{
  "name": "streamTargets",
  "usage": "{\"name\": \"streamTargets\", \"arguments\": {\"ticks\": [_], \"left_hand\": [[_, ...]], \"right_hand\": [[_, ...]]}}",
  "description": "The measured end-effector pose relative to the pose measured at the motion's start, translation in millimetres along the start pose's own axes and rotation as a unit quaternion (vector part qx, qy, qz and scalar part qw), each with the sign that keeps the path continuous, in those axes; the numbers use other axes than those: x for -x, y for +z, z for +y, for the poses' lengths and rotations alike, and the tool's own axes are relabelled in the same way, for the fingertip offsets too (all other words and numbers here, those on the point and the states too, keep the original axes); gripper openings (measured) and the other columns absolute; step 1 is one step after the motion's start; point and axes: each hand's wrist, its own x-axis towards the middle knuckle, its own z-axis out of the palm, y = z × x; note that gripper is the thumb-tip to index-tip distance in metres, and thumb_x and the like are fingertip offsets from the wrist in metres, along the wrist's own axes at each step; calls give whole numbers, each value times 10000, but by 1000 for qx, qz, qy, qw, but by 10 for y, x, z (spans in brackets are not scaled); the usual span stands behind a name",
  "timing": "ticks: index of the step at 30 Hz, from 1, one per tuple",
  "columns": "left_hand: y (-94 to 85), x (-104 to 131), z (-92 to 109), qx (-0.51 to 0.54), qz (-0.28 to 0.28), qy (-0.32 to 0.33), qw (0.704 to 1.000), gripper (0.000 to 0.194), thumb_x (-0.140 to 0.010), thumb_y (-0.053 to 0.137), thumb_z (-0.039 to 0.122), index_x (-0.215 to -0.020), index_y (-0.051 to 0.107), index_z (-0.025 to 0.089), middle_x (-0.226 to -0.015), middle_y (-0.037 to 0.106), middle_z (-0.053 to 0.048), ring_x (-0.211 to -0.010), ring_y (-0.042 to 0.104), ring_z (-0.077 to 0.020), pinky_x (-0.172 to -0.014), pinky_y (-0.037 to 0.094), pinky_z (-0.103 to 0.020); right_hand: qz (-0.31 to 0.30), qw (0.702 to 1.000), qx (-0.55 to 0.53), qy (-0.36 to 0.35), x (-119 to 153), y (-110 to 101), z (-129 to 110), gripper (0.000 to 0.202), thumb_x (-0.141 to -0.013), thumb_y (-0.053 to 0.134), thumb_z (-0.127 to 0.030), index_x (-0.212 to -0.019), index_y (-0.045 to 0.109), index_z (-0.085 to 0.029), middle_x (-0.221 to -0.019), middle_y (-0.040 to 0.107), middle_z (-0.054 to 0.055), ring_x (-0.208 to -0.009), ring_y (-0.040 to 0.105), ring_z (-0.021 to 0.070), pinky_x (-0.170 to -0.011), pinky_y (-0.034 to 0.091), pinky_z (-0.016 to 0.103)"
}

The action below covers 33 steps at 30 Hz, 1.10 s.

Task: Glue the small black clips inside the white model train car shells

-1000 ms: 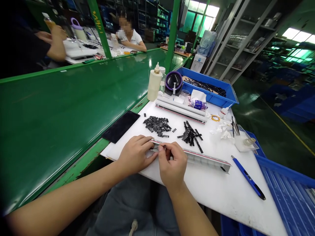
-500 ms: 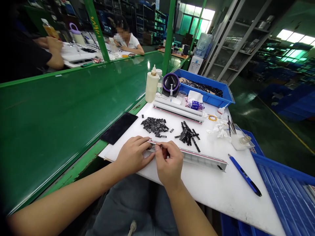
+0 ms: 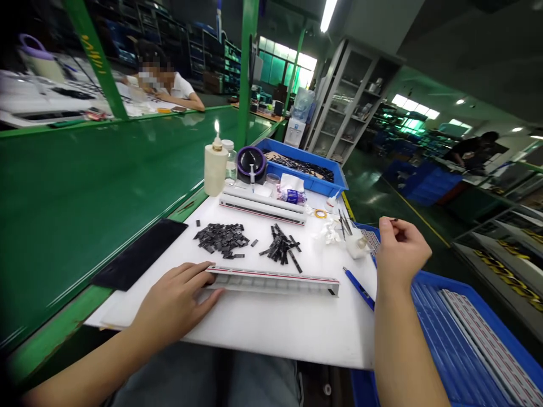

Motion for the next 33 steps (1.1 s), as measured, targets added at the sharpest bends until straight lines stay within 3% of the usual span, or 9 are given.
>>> {"name": "streamTargets", "arguments": {"ticks": [3,6,14,19,21,24,28,30,33], "left_hand": [[5,-11,-33,2,7,15,1000,213,-894,595,376,-813,661,191,-1043,716,-106,-922,648,-287,-824,540,-461],[-6,-20,-47,10,8,19,1000,231,-907,577,379,-807,676,196,-1026,724,-97,-908,657,-272,-820,545,-440],[-18,-17,-48,1,-8,24,1000,240,-923,560,374,-806,670,197,-1040,719,-98,-918,649,-270,-819,548,-438],[-2,0,-42,-11,-15,12,1000,245,-923,558,385,-822,667,191,-1062,715,-102,-931,640,-279,-810,529,-447],[0,4,-24,-13,-21,5,1000,236,-921,565,380,-836,670,187,-1078,717,-101,-939,639,-284,-807,518,-450],[-13,5,6,-12,-34,-4,999,215,-912,581,377,-894,679,187,-1103,718,-96,-943,640,-283,-811,502,-444],[-63,-9,34,-4,-52,-23,998,218,-905,586,390,-917,676,191,-1097,718,-88,-952,637,-284,-823,486,-446],[-104,-25,49,4,-67,-30,997,224,-893,594,404,-919,667,194,-1090,714,-88,-969,630,-293,-834,480,-455],[-169,-55,81,20,-102,-53,993,241,-865,615,412,-964,641,194,-1024,707,-87,-967,619,-305,-839,475,-473]], "right_hand": [[12,999,31,25,-343,16,409,335,-728,669,-486,-807,677,-160,-627,516,-13,-589,483,158,-582,432,314],[1,996,87,28,-383,45,626,353,-729,660,-480,-818,722,-144,-611,566,2,-589,515,167,-638,459,329],[-42,986,163,18,-338,49,802,404,-761,602,-486,-870,733,-119,-699,646,70,-692,591,226,-753,467,378],[-167,960,221,38,-305,-17,776,487,-631,727,-493,-941,741,-118,-727,673,89,-687,604,260,-696,479,401],[-206,945,255,-6,-128,-88,596,618,-634,744,-523,-1103,702,-123,-847,686,110,-749,618,279,-717,495,424],[-278,931,200,-125,380,-199,182,560,-822,606,-542,-1246,613,-177,-1007,674,106,-854,642,260,-782,533,419],[-455,835,129,-281,1154,-221,-256,600,-840,658,-438,-1383,509,-231,-1303,597,113,-1222,542,302,-1042,469,475],[-478,813,139,-302,1383,-158,-314,540,-880,619,-325,-1397,504,-222,-1317,598,108,-1233,535,301,-1068,450,495],[-480,814,148,-291,1462,-60,-289,422,-932,523,-228,-1351,555,-194,-1250,647,105,-1159,584,279,-1031,476,491]]}}
